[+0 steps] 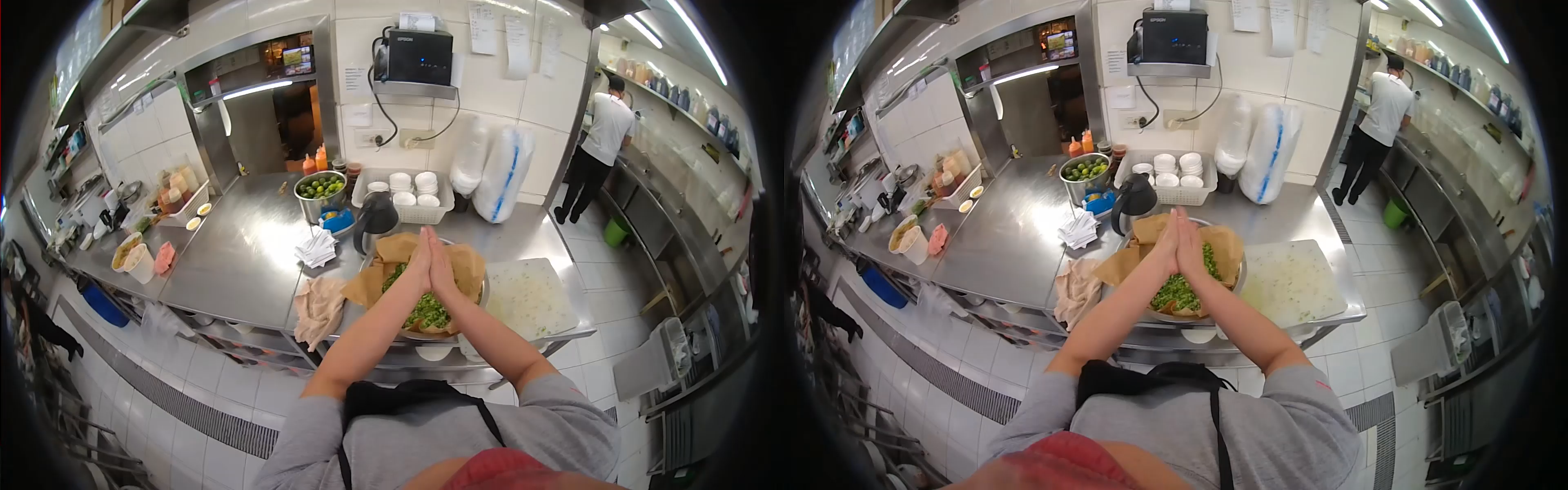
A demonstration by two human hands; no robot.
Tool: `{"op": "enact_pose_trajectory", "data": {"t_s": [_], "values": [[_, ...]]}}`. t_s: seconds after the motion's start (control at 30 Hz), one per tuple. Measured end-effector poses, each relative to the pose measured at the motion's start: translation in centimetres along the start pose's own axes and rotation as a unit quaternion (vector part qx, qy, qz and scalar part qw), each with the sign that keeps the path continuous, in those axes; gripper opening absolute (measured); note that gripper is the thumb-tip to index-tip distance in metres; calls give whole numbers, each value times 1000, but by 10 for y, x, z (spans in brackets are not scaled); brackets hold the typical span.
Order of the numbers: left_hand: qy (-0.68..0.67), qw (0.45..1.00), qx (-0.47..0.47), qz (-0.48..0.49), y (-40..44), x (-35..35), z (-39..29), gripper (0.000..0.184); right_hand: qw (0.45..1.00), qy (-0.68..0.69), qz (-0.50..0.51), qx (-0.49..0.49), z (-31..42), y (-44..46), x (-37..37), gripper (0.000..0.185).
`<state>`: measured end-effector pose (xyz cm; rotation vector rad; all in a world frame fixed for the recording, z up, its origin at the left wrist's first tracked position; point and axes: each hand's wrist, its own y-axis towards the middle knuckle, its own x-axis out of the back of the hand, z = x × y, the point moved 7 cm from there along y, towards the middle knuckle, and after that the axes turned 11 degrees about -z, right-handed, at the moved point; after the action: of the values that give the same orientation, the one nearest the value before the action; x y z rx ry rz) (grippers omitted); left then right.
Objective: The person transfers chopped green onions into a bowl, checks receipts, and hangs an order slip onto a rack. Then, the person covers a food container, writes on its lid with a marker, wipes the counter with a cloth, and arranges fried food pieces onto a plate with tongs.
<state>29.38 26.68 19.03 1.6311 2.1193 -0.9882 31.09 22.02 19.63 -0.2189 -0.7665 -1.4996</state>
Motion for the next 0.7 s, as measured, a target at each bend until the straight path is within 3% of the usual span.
{"op": "enact_pose_trajectory", "data": {"t_s": [0.03,0.1,0.2,0.27,0.37,0.4,0.5,0.57,0.67,0.7], "values": [[80,996,15,-45,3,14,4,59,996,-69,38,-34,-13,0,-11,56],[236,962,38,-132,11,45,-2,56,994,-57,51,-78,-30,8,-8,59],[123,984,76,-104,-56,23,-20,55,987,132,56,-74,-24,12,-10,57],[26,999,34,-17,35,34,23,51,970,220,72,-68,-8,6,-16,57],[-18,999,30,8,35,33,21,51,931,348,88,-71,13,-12,-13,59],[-15,999,37,-1,13,28,7,52,970,194,80,-126,7,-17,-5,54],[31,997,15,-70,-23,36,-14,56,867,371,-6,-332,33,-26,38,55],[31,989,8,-141,-39,41,-22,55,846,444,0,-296,43,-15,51,55],[39,998,23,-52,-22,13,-3,58,867,420,48,-264,30,-29,22,54],[77,993,25,-89,-24,18,-8,59,874,398,68,-269,29,-42,8,53]]}}
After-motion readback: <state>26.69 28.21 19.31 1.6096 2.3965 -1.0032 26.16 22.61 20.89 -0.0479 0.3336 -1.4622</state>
